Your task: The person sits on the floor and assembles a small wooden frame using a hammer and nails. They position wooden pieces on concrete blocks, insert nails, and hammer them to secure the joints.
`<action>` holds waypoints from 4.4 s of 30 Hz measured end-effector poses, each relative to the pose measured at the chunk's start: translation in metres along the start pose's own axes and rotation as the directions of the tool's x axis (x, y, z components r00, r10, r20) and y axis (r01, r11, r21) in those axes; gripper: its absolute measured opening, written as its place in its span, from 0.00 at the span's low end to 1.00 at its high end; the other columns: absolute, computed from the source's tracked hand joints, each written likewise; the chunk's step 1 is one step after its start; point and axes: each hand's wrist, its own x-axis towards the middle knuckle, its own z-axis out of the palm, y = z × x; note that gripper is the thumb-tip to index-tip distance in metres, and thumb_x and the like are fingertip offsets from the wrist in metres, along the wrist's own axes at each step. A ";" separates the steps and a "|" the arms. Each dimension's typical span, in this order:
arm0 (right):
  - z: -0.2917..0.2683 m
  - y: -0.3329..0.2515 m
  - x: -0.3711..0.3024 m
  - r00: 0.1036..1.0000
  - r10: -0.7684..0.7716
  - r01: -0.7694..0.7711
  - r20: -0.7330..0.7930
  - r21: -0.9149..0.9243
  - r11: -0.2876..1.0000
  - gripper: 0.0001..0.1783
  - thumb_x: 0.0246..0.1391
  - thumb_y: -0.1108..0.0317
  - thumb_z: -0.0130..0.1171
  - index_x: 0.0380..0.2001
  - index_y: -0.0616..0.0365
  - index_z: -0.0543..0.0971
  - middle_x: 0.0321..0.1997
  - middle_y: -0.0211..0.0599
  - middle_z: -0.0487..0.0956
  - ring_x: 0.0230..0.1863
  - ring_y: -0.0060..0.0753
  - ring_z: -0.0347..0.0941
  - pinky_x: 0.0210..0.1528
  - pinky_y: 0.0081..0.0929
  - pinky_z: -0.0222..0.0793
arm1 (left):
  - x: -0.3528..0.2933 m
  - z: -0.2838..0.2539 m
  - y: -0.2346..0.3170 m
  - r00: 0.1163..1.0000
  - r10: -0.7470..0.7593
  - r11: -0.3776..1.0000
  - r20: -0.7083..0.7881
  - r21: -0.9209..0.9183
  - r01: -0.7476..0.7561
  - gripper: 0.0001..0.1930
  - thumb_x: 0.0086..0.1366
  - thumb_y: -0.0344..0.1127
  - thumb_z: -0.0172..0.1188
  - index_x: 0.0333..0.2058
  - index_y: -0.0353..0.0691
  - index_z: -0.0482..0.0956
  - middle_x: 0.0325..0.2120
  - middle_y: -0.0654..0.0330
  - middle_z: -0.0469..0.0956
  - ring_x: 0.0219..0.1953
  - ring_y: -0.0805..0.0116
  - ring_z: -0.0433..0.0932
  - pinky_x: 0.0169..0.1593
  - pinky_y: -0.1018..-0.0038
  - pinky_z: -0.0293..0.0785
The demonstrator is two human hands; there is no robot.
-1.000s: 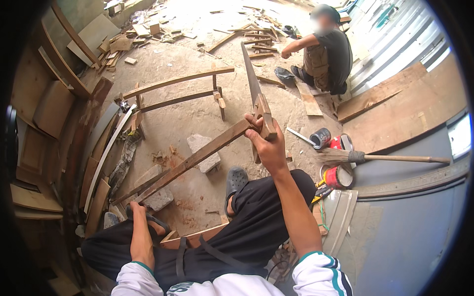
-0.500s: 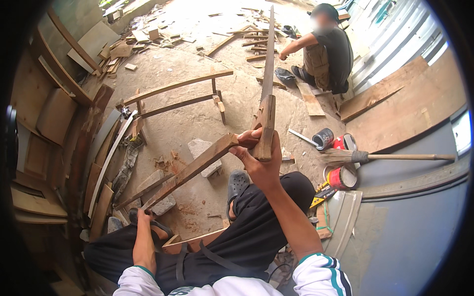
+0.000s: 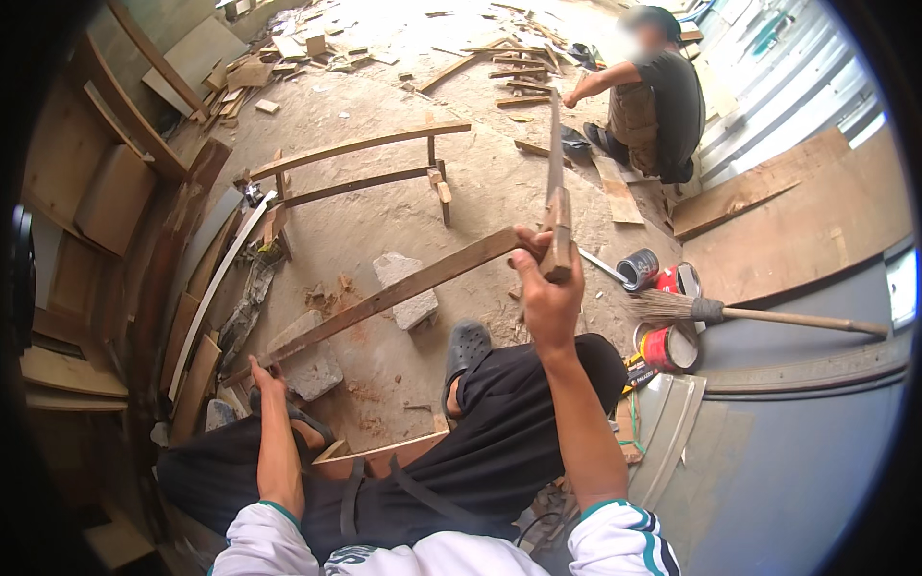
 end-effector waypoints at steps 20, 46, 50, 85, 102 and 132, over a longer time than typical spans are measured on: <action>-0.049 0.036 0.052 0.811 0.292 -0.205 -0.507 0.220 0.954 0.11 0.48 0.77 0.67 0.37 0.60 0.80 0.38 0.33 0.81 0.35 0.26 0.77 0.37 0.24 0.72 | -0.109 0.076 0.032 0.894 0.011 0.988 0.448 -0.145 0.060 0.15 0.63 0.46 0.65 0.40 0.41 0.81 0.38 0.60 0.84 0.31 0.72 0.84 0.33 0.77 0.85; -0.081 0.156 0.028 0.868 0.480 -0.021 0.131 -0.955 0.297 0.34 0.60 0.38 0.46 0.39 0.64 0.77 0.40 0.56 0.80 0.46 0.53 0.75 0.49 0.41 0.68 | -0.132 0.105 0.013 0.918 0.376 0.904 -0.122 0.264 -0.335 0.28 0.71 0.49 0.51 0.57 0.36 0.50 0.47 0.49 0.77 0.42 0.59 0.82 0.33 0.64 0.83; -0.092 0.189 -0.003 0.790 0.591 0.104 0.164 -0.985 0.134 0.31 0.59 0.45 0.46 0.46 0.66 0.75 0.49 0.66 0.77 0.55 0.64 0.71 0.59 0.49 0.64 | -0.128 0.102 0.008 0.908 0.391 0.904 -0.152 0.250 -0.347 0.32 0.71 0.49 0.51 0.60 0.35 0.47 0.50 0.48 0.73 0.44 0.56 0.80 0.36 0.63 0.85; -0.042 0.338 0.006 0.568 0.823 -0.821 -0.004 -0.085 0.565 0.57 0.52 0.26 0.51 0.70 0.57 0.48 0.66 0.57 0.65 0.53 0.49 0.74 0.44 0.40 0.74 | -0.196 0.137 -0.237 0.964 -0.211 0.898 0.164 0.422 0.125 0.31 0.74 0.49 0.44 0.61 0.33 0.42 0.59 0.45 0.55 0.52 0.48 0.73 0.50 0.54 0.83; -0.045 0.398 0.040 0.592 0.725 -0.787 -0.353 -0.446 0.426 0.34 0.49 0.78 0.65 0.53 0.58 0.56 0.50 0.50 0.71 0.44 0.47 0.77 0.29 0.46 0.83 | -0.113 0.063 -0.136 0.472 -0.869 -0.217 -0.151 0.972 -0.090 0.15 0.68 0.40 0.52 0.44 0.34 0.78 0.38 0.54 0.84 0.34 0.64 0.84 0.30 0.70 0.81; 0.078 0.375 0.200 0.952 0.279 0.032 0.127 -0.946 0.324 0.28 0.52 0.47 0.60 0.41 0.65 0.80 0.41 0.60 0.80 0.47 0.61 0.77 0.50 0.46 0.70 | -0.009 0.269 0.011 0.785 0.227 -0.284 0.577 0.810 -0.514 0.23 0.60 0.53 0.60 0.42 0.38 0.83 0.38 0.43 0.82 0.44 0.44 0.81 0.48 0.55 0.75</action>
